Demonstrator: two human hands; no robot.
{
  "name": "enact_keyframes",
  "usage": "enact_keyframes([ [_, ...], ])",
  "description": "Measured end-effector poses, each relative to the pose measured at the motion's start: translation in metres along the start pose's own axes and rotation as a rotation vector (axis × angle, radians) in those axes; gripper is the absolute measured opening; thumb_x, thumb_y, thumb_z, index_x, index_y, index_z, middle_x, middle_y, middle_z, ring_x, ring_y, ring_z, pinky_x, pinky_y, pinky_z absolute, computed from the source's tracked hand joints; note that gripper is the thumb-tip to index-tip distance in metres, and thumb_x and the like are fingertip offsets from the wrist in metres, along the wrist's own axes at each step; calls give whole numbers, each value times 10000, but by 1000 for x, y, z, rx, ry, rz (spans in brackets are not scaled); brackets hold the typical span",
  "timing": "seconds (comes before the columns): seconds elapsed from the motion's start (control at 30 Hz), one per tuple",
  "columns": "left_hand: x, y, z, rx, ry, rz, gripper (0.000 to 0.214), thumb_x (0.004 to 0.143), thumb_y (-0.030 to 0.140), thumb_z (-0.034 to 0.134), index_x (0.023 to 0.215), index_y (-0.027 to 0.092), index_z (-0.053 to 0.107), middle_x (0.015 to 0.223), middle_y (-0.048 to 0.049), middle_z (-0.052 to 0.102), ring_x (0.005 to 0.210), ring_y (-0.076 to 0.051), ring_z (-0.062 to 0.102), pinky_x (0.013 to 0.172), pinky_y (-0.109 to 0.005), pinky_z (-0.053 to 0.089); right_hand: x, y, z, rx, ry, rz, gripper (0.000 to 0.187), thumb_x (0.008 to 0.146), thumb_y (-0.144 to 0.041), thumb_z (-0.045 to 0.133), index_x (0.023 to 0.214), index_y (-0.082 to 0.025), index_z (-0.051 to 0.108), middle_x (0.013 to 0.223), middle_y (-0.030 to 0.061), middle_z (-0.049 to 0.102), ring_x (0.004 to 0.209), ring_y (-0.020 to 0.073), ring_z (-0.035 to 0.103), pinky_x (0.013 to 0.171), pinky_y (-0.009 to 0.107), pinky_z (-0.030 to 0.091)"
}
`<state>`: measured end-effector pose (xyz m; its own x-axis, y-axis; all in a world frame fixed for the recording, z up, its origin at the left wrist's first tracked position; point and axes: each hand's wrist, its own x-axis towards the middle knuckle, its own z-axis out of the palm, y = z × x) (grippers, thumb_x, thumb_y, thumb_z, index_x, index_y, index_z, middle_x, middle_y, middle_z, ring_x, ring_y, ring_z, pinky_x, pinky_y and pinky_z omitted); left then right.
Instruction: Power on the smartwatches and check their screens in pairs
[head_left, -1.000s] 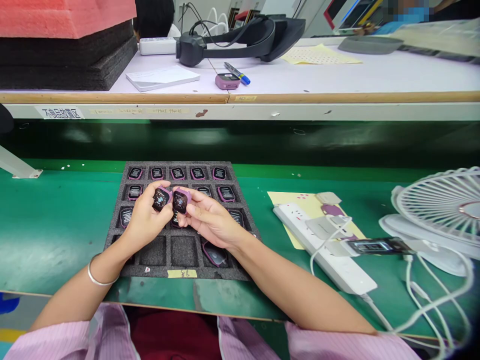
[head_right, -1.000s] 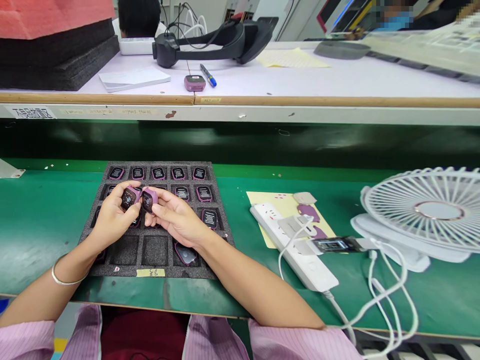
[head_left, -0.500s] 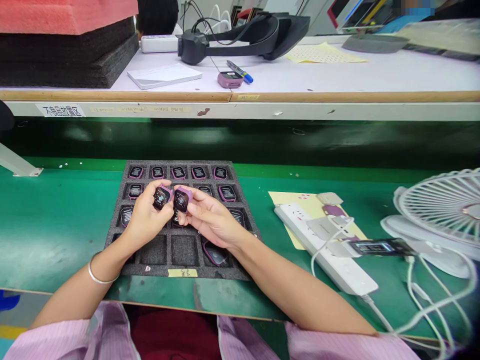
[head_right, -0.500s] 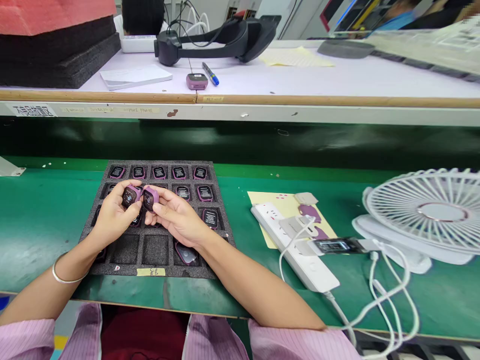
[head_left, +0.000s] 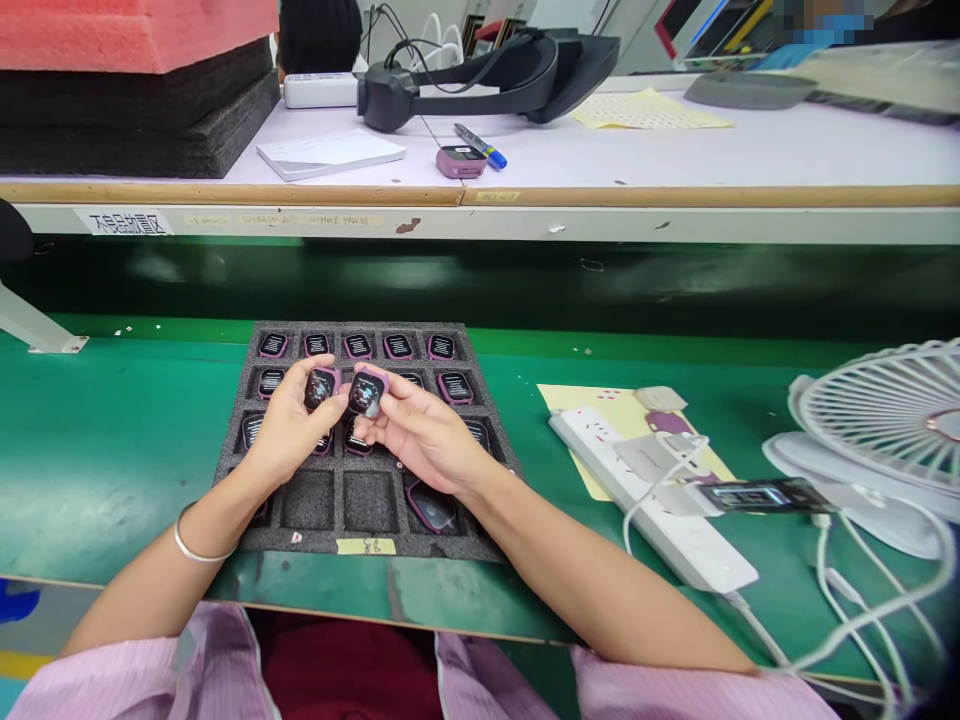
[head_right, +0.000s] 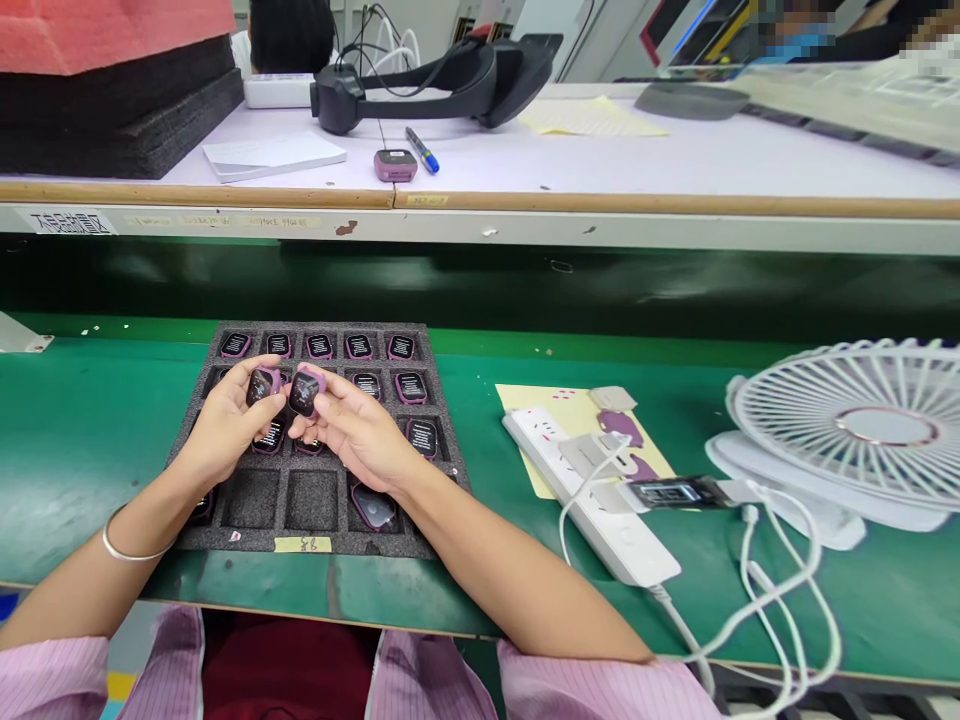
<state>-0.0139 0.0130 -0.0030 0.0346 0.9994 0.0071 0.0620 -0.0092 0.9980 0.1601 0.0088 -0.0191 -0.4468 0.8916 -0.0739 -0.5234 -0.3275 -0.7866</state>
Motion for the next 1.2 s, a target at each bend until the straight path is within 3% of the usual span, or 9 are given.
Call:
enact_keyframes([
  [0.1, 2, 5, -1, -223, -38, -194, 635, 735, 359, 724, 1292, 145, 505, 818, 15, 614, 493, -75, 503, 461, -220, 400, 4, -1, -2, 28, 91, -10, 433, 805, -322, 776, 1198, -245, 614, 984, 29, 728, 738, 159, 657, 704, 317, 492],
  [0.17, 2, 8, -2, -305, -46, -223, 654, 743, 379, 709, 1311, 134, 496, 754, 27, 599, 464, -87, 521, 437, -223, 412, 6, -2, -3, 29, 131, -24, 387, 808, -307, 753, 1161, -234, 611, 991, 42, 744, 693, 146, 633, 674, 307, 478],
  [0.37, 0, 8, -3, -319, -66, -201, 571, 747, 401, 710, 1237, 140, 577, 762, 4, 638, 517, -128, 636, 501, -259, 539, 10, -4, -6, 16, 188, -63, 296, 787, -315, 755, 1046, -221, 650, 924, 18, 716, 602, 109, 558, 583, 274, 430],
  [0.53, 0, 7, -3, -348, -67, -199, 538, 746, 369, 712, 1221, 153, 580, 818, -7, 670, 598, -153, 705, 615, -298, 610, 9, -5, -6, -55, 197, -82, 329, 800, -366, 744, 1076, -214, 651, 800, -7, 670, 605, 123, 591, 597, 279, 436],
  [0.93, -2, 9, -1, -308, -127, -169, 418, 677, 233, 662, 1081, 161, 580, 826, 19, 696, 563, -148, 717, 602, -298, 634, 7, -2, -7, -239, 143, -130, 425, 726, -199, 715, 1139, -221, 620, 808, -27, 668, 650, 131, 632, 642, 300, 454],
  [1.2, -3, 9, 0, -261, -130, -167, 386, 681, 197, 650, 1059, 171, 577, 848, 24, 697, 555, -136, 719, 594, -276, 628, 6, -3, -5, -268, 155, -135, 396, 736, -272, 772, 1102, -223, 627, 752, -41, 658, 607, 124, 604, 622, 305, 441],
])
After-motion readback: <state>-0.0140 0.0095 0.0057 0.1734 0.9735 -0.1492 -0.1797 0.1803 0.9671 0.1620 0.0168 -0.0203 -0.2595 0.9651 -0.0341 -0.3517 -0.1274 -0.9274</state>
